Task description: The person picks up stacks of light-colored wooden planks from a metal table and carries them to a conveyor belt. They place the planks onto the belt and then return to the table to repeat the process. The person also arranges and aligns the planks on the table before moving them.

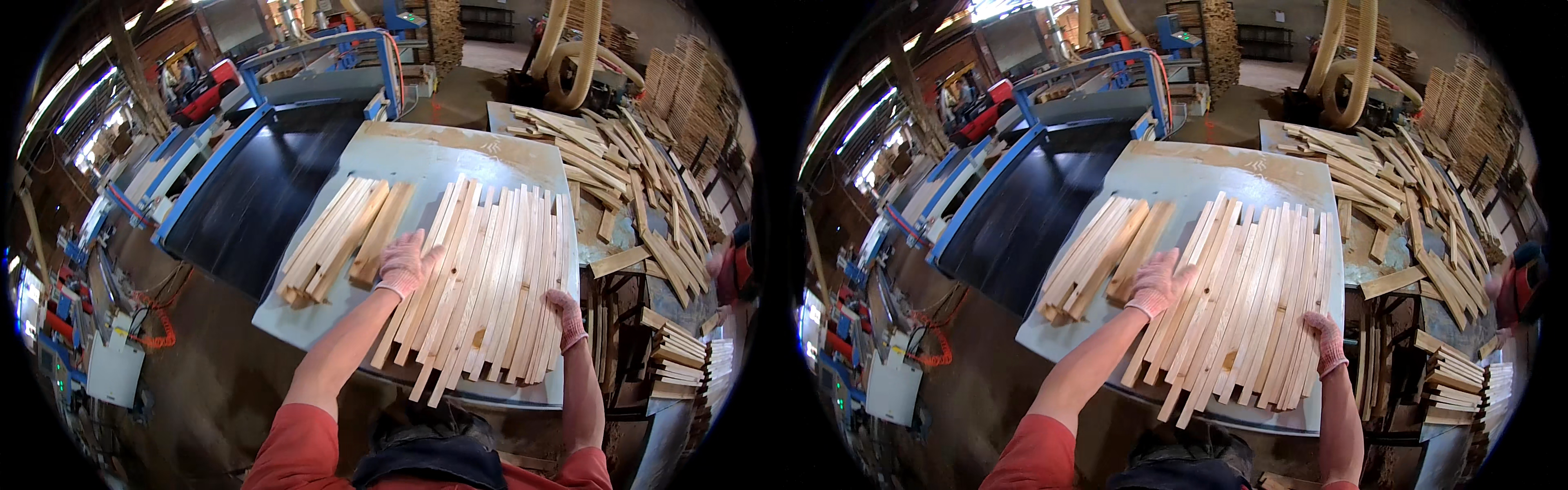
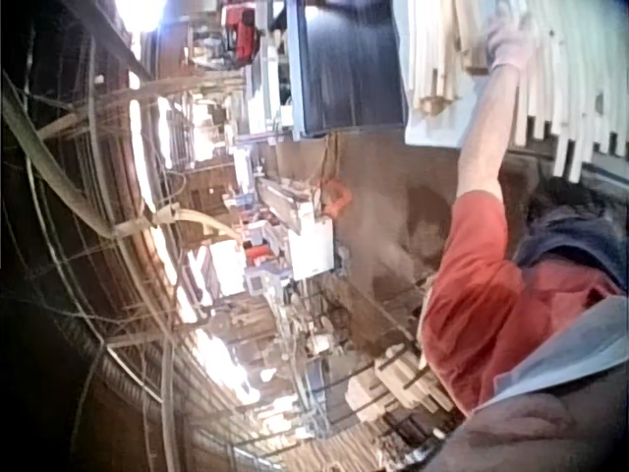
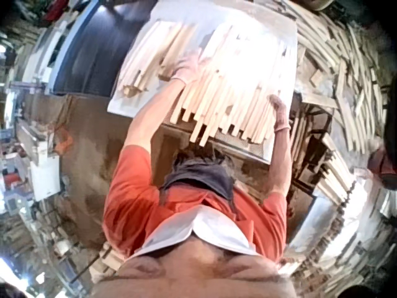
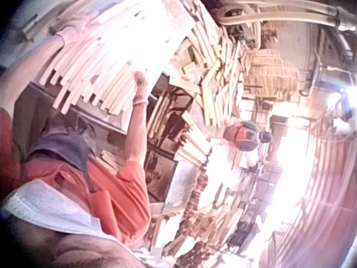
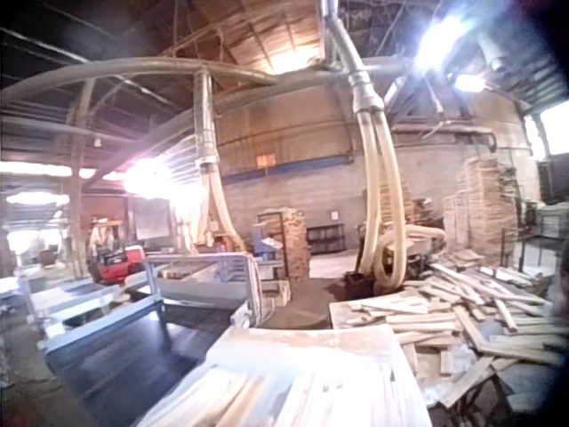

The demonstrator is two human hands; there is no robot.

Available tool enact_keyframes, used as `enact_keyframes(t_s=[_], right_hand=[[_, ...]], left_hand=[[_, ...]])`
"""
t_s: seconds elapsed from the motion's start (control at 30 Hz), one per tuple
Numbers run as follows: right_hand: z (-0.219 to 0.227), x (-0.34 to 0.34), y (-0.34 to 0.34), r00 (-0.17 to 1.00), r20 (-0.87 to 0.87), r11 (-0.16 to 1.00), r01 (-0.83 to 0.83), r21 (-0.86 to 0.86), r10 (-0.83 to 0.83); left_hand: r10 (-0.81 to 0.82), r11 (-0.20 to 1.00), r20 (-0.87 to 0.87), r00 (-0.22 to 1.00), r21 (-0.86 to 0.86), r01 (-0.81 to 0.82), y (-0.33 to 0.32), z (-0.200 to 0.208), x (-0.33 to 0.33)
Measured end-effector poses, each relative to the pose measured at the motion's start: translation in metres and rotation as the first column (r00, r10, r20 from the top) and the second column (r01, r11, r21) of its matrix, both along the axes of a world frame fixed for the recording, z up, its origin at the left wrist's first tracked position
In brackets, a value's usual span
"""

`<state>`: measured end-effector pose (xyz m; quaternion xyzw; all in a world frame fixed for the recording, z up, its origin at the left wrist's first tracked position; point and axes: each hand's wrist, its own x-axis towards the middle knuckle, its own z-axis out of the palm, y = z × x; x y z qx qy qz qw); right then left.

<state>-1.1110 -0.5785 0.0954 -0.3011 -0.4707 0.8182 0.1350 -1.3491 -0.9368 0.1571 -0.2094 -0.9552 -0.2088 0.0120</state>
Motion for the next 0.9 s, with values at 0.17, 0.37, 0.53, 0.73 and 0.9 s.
enact_keyframes(t_s=[0.17, 0.37, 0.53, 0.73, 0.9], right_hand=[[-0.027, -0.004, 0.024, 1.000, 0.019, 1.000, -0.014, 0.006, 0.014], [-0.037, 0.000, 0.033, 0.994, 0.104, 0.998, -0.034, 0.057, 0.028], [-0.003, -0.001, 0.024, 0.984, 0.025, 0.981, -0.174, -0.090, 0.177], [0.051, -0.051, -0.036, 0.989, 0.052, 0.989, -0.136, -0.064, 0.140], [0.043, -0.092, -0.078, 0.983, 0.117, 0.988, -0.135, -0.079, 0.144]], left_hand=[[-0.022, 0.852, 0.045, 0.999, -0.521, 0.042, -0.038, 0.047, -0.052], [0.086, 0.785, 0.098, 0.991, -0.620, -0.007, -0.069, 0.081, -0.078], [0.081, 0.850, 0.148, 0.986, -0.526, 0.009, -0.082, 0.079, -0.098], [-0.084, 0.958, 0.018, 0.996, -0.275, 0.086, -0.148, 0.045, -0.123], [-0.013, 0.999, 0.132, 0.991, -0.045, 0.019, -0.202, 0.032, -0.156]])
